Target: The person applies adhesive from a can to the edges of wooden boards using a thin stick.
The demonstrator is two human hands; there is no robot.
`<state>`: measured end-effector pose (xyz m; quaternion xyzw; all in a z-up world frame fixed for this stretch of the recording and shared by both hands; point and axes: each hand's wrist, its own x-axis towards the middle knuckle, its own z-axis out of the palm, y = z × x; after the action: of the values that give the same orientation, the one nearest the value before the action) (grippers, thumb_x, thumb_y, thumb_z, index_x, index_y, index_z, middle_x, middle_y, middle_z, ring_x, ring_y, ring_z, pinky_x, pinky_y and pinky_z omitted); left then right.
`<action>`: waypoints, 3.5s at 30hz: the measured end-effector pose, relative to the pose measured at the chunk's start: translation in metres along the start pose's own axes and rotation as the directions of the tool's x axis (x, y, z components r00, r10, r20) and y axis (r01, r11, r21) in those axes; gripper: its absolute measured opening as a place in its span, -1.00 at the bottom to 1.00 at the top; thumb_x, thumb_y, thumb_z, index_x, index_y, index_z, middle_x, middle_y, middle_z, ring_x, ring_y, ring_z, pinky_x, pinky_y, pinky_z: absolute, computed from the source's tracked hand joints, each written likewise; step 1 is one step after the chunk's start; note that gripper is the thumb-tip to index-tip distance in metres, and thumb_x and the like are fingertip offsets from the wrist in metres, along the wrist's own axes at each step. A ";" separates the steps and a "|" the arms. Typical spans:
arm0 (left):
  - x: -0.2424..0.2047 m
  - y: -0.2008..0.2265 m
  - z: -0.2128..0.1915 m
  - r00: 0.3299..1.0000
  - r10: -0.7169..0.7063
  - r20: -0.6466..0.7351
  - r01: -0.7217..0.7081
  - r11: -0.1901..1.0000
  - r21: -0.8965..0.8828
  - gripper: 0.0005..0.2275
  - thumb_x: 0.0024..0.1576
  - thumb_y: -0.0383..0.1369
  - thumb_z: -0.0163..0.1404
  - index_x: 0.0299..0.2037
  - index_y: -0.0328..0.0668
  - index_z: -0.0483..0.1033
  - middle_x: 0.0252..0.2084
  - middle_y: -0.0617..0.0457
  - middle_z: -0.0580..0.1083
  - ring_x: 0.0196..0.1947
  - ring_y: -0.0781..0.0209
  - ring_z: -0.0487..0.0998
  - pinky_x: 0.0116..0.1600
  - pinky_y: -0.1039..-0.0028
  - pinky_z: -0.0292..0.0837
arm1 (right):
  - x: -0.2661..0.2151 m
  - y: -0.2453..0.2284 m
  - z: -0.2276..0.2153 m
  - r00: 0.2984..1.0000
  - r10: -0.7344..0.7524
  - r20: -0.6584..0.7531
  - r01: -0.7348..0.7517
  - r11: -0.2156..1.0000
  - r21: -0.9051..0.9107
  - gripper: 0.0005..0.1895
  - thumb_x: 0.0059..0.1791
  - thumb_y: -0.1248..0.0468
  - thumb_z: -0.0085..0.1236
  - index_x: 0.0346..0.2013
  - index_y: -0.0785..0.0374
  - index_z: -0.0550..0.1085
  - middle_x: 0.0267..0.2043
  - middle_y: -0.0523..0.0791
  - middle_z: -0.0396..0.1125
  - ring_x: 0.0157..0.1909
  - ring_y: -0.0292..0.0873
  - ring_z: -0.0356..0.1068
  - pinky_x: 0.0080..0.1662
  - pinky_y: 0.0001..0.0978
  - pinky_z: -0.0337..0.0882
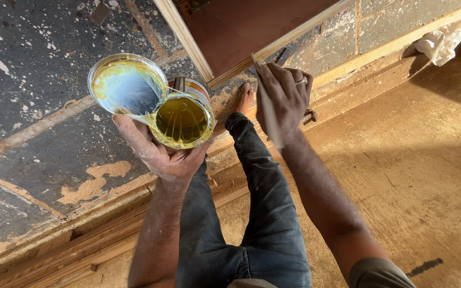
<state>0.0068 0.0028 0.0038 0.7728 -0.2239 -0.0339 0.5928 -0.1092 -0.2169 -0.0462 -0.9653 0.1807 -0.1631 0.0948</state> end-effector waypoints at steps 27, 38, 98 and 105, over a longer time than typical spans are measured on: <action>-0.010 -0.003 -0.004 0.999 -0.035 -0.015 0.035 0.999 -0.006 0.17 0.07 -0.42 0.45 0.55 -0.10 -0.50 0.56 -0.29 -0.10 0.51 -0.10 0.14 0.52 0.19 0.24 | 0.012 -0.019 0.004 0.994 0.097 -0.042 -0.103 0.981 -0.164 -0.69 0.15 0.23 0.14 0.21 0.08 0.46 0.01 -0.16 0.48 -0.07 -0.22 0.41 0.14 -0.11 0.26; -0.010 -0.005 -0.011 0.999 -0.007 -0.039 0.009 0.999 0.044 0.20 -0.02 -0.37 0.46 0.55 -0.07 -0.46 0.52 -0.26 -0.04 0.47 -0.10 0.18 0.54 0.15 0.28 | -0.016 0.000 -0.008 0.959 0.280 -0.037 -0.205 0.780 0.591 -0.78 0.14 0.38 0.17 0.07 0.11 0.56 0.05 -0.05 0.49 0.05 -0.18 0.52 -0.05 -0.34 0.61; -0.010 -0.001 -0.012 0.990 -0.116 -0.079 0.119 0.992 0.046 0.18 0.02 -0.38 0.45 0.57 0.04 -0.46 0.53 -0.22 -0.03 0.46 -0.07 0.21 0.49 0.11 0.35 | -0.012 -0.019 0.005 0.991 0.106 -0.086 -0.094 0.986 0.137 -0.72 0.09 0.19 0.36 0.11 0.02 0.58 -0.08 -0.18 0.53 -0.21 -0.30 0.34 -0.07 -0.34 0.23; -0.012 -0.011 -0.013 0.989 -0.058 -0.133 0.067 0.996 0.066 0.17 0.02 -0.50 0.43 0.57 0.04 -0.44 0.56 -0.19 -0.06 0.46 -0.06 0.23 0.46 0.09 0.34 | -0.027 -0.087 0.010 0.997 0.073 0.019 -0.074 0.996 0.056 -0.67 0.04 0.20 0.30 0.11 0.05 0.57 -0.13 -0.19 0.52 -0.28 -0.31 0.30 -0.08 -0.31 0.25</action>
<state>0.0032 0.0210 -0.0048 0.8004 -0.1611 0.0061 0.5774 -0.1021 -0.1252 -0.0422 -0.9562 0.2108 -0.1565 0.1296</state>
